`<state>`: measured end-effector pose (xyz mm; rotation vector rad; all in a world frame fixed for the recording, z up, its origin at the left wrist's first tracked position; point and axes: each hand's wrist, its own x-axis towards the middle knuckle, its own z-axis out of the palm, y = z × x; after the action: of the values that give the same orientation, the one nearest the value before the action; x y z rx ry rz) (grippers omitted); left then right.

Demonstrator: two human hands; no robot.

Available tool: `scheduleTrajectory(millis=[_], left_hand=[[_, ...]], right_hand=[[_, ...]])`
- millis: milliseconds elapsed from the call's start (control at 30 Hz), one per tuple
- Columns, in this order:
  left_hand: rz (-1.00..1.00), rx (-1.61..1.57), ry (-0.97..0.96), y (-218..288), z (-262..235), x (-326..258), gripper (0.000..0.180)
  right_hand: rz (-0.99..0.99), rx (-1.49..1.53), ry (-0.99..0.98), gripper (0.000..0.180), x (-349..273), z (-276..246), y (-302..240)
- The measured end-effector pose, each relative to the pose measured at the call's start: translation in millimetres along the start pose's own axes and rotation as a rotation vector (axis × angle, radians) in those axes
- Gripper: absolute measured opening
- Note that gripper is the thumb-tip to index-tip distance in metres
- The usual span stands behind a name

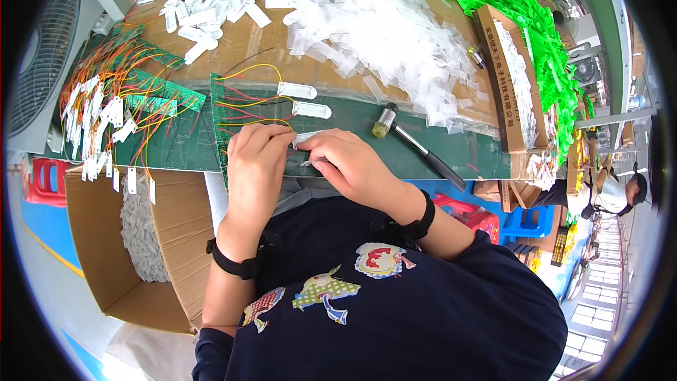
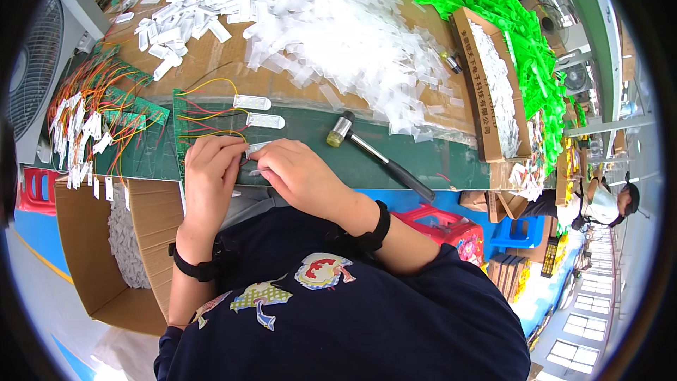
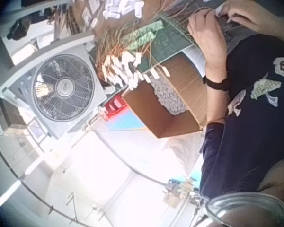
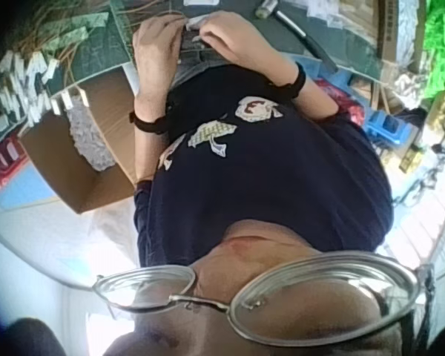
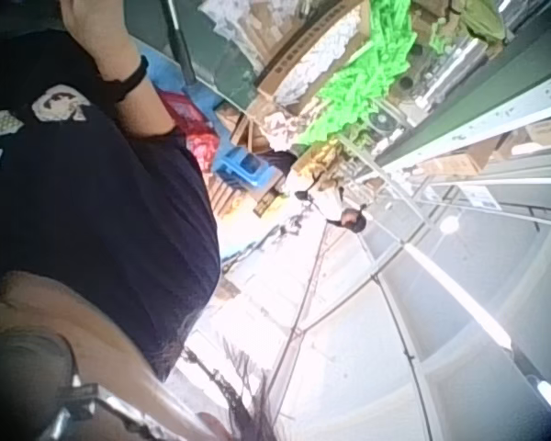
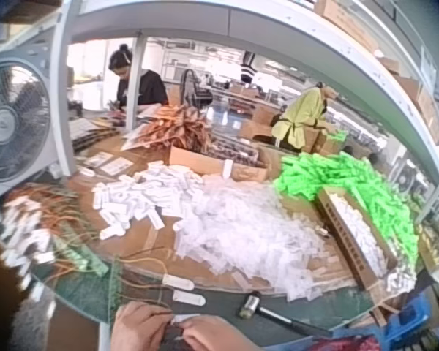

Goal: Assemble white plastic housings onto a wiring harness and secure them using a small hammer.

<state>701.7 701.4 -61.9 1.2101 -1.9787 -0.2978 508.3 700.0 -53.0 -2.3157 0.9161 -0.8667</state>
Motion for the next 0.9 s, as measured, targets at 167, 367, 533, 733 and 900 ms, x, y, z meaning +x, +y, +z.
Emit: scheduleTrajectory(millis=[167,367,533,733,900], left_hand=[[-0.004,-0.003,-0.044,3.5,-1.1,0.2,0.028],[-0.015,-0.038,-0.105,6.6,-7.8,4.0,0.036],[-0.048,-0.011,-0.117,6.6,-6.8,2.9,0.043],[-0.107,0.01,-0.116,12.4,-7.0,1.6,0.04],[-0.118,0.011,-0.1,13.2,-4.8,0.9,0.04]], right_hand=[[0.009,0.033,0.021,0.012,1.4,2.3,-1.9],[0.02,0.033,0.039,0.012,2.2,4.2,-4.5],[0.063,0.003,0.152,0.013,0.5,-2.2,-0.9],[0.046,-0.126,0.144,0.023,5.7,-14.9,21.2],[0.138,-0.2,0.248,0.014,2.6,-12.5,17.7]])
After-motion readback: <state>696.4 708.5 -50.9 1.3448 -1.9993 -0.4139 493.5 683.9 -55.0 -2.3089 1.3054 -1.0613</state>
